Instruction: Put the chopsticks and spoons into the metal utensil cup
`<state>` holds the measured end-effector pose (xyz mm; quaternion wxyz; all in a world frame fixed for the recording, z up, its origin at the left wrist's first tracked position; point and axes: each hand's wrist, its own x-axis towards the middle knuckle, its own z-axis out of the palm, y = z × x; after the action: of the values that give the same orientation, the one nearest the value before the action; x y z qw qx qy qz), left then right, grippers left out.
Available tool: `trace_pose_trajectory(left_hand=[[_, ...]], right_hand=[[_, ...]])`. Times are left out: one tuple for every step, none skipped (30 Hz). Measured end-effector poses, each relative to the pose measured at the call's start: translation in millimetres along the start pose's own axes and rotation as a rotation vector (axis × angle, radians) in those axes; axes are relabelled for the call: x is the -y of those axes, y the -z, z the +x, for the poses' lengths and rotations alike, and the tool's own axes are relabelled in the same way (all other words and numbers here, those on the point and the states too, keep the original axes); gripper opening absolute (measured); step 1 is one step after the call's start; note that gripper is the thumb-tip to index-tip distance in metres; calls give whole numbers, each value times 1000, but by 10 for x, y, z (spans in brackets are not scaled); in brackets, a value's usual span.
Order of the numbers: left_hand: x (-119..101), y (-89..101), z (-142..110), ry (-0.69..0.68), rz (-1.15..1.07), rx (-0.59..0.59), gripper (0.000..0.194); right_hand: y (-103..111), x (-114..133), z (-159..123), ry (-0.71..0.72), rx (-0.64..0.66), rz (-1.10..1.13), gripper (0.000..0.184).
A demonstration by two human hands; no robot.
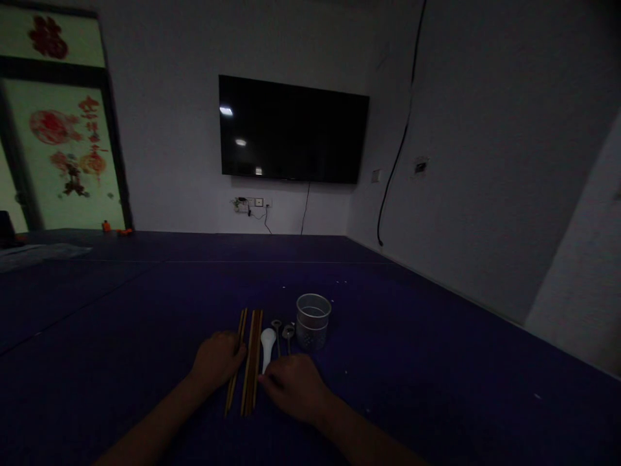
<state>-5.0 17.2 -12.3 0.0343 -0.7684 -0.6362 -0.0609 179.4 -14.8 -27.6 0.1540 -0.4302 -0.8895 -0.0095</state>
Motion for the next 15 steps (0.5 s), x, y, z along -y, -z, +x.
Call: trace_pose_trajectory(left_hand=[[1,-1,2,-2,0,3,36],[3,-2,5,-3,2,7,35],[5,-4,8,-5,4,9,34],[7,-5,11,-8,7,11,34],[9,-7,13,-10,10,12,34],[12,-8,15,-10,12,13,35],[14,-9,16,-12,12,13,35],[16,-10,17,-16,12,13,36],[18,-10,17,-19,11,14,35],[19,-10,17,-19,12,15,35],[19,-10,16,-21,14,15,35],[18,-10,15,-21,18,14,35],[17,-10,14,-18,23,11,34],[16,-11,12,-15,28,9,34],[15,-13,12,-13,31,7,34]], right_hand=[[0,1,0,1,0,0,31],[0,3,0,3,0,1,31],[1,5,-1,5,1,2,31],[3,7,-2,6,1,3,30],[4,8,-4,8,0,4,30],[5,10,-6,9,-3,7,30],[7,12,-8,10,-7,10,30],[8,14,-10,12,-8,14,30],[10,17,-12,13,-8,18,30],[13,19,-13,13,-6,23,30],[17,22,-15,11,-5,27,30],[21,26,-17,8,-5,30,30],[27,29,-20,5,-4,31,30],[33,33,-23,2,-3,31,30],[38,37,-26,0,-2,30,30]])
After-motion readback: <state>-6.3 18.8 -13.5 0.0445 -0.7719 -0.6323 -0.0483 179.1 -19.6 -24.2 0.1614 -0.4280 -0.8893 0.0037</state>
